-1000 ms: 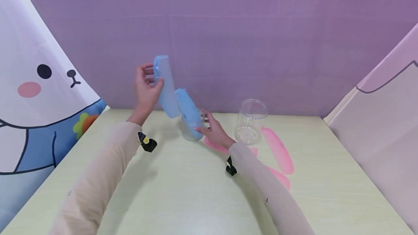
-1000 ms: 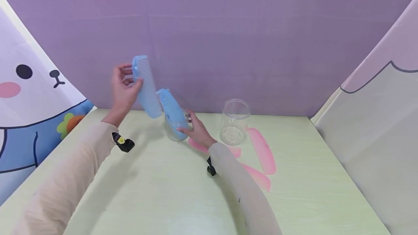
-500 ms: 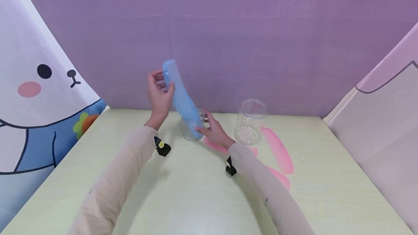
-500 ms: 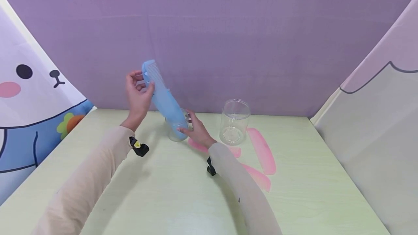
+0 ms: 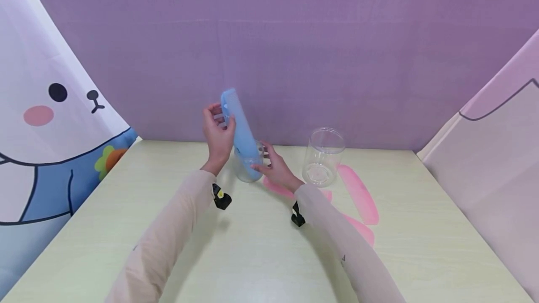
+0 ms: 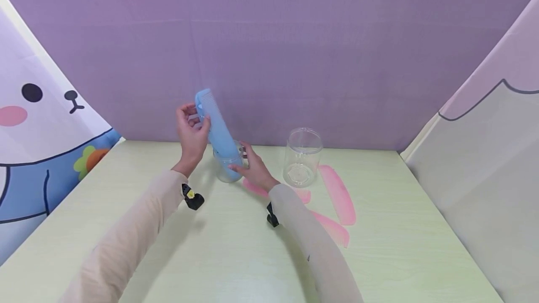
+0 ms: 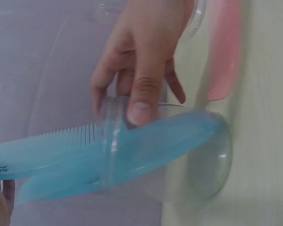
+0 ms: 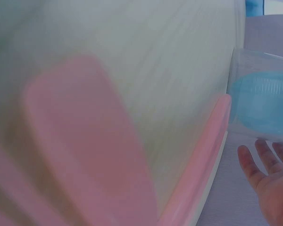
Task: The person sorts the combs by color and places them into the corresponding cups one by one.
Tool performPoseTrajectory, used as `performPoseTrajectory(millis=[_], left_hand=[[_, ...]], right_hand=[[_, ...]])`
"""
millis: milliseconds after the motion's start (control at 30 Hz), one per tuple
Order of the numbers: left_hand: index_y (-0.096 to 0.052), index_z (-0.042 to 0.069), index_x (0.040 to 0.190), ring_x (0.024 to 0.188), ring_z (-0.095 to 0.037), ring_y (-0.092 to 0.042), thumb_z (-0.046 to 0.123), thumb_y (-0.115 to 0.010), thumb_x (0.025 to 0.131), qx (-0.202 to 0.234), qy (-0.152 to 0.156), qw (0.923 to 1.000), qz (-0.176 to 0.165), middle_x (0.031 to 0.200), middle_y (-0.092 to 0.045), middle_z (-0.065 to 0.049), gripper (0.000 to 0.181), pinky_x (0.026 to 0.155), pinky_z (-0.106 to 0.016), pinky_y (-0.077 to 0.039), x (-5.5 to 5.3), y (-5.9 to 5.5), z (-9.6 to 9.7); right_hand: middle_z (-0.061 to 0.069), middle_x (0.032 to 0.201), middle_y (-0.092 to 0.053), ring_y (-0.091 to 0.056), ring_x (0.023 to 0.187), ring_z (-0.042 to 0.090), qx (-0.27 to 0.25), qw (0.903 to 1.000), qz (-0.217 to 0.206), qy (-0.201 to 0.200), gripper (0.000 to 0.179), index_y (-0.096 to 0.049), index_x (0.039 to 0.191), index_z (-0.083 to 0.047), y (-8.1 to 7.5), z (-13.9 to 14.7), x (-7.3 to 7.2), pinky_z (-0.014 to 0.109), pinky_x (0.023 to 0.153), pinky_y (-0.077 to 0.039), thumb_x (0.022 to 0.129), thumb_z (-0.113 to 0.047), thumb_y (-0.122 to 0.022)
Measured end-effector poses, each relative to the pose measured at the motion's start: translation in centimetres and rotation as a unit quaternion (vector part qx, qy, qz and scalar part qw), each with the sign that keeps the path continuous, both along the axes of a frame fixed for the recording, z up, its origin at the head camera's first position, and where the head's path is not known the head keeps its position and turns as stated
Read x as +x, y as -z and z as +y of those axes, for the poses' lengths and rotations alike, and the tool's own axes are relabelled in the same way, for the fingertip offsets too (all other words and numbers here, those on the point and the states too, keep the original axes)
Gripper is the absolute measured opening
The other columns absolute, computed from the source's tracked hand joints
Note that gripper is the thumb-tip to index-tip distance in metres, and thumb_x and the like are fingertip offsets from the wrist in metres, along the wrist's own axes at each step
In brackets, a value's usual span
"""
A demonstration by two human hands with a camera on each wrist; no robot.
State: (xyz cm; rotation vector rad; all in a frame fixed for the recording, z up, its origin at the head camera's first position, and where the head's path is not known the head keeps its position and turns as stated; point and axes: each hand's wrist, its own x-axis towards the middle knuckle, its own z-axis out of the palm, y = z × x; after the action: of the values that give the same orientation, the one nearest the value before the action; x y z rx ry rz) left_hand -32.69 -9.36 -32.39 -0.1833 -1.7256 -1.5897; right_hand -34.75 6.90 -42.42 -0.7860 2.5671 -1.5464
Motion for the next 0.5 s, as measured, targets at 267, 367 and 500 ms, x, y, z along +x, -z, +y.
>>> performPoseTrajectory(millis=[267,367,500], left_hand=[[-0.037,-0.009,0.122,0.089,-0.031,-0.055,-0.003,-0.056,0.085,-0.019,-0.002,0.9998,-0.005,0.11,-0.049,-0.024,0.041,0.067,-0.02,-0.047,1.3,0.6,0.9],[-0.038,-0.006,0.122,0.089,-0.029,-0.055,0.0,-0.057,0.085,-0.016,0.0,0.9998,-0.008,0.11,-0.05,-0.022,0.041,0.067,-0.021,-0.047,0.5,1.7,0.6],[-0.039,-0.002,0.122,0.089,-0.026,-0.056,0.004,-0.059,0.085,-0.017,-0.001,0.9998,-0.015,0.11,-0.051,-0.018,0.042,0.068,-0.023,-0.048,-0.6,3.0,0.4]], right_hand=[[0.023,0.142,-0.033,-0.042,0.124,0.036,0.001,0.9998,-0.01,-0.015,0.075,-0.014,0.145,-0.008,-2.9,0.1,2.4,0.05,0.093,-0.044,0.088,-0.02,-0.061],[0.022,0.142,-0.032,-0.042,0.124,0.035,0.008,0.9998,-0.009,-0.015,0.074,-0.014,0.146,-0.01,-3.1,0.1,2.6,0.049,0.093,-0.044,0.089,-0.021,-0.06],[0.022,0.143,-0.031,-0.042,0.125,0.035,0.006,0.9998,-0.011,-0.018,0.074,-0.014,0.146,-0.014,-3.1,0.2,2.6,0.049,0.094,-0.043,0.089,-0.021,-0.06]])
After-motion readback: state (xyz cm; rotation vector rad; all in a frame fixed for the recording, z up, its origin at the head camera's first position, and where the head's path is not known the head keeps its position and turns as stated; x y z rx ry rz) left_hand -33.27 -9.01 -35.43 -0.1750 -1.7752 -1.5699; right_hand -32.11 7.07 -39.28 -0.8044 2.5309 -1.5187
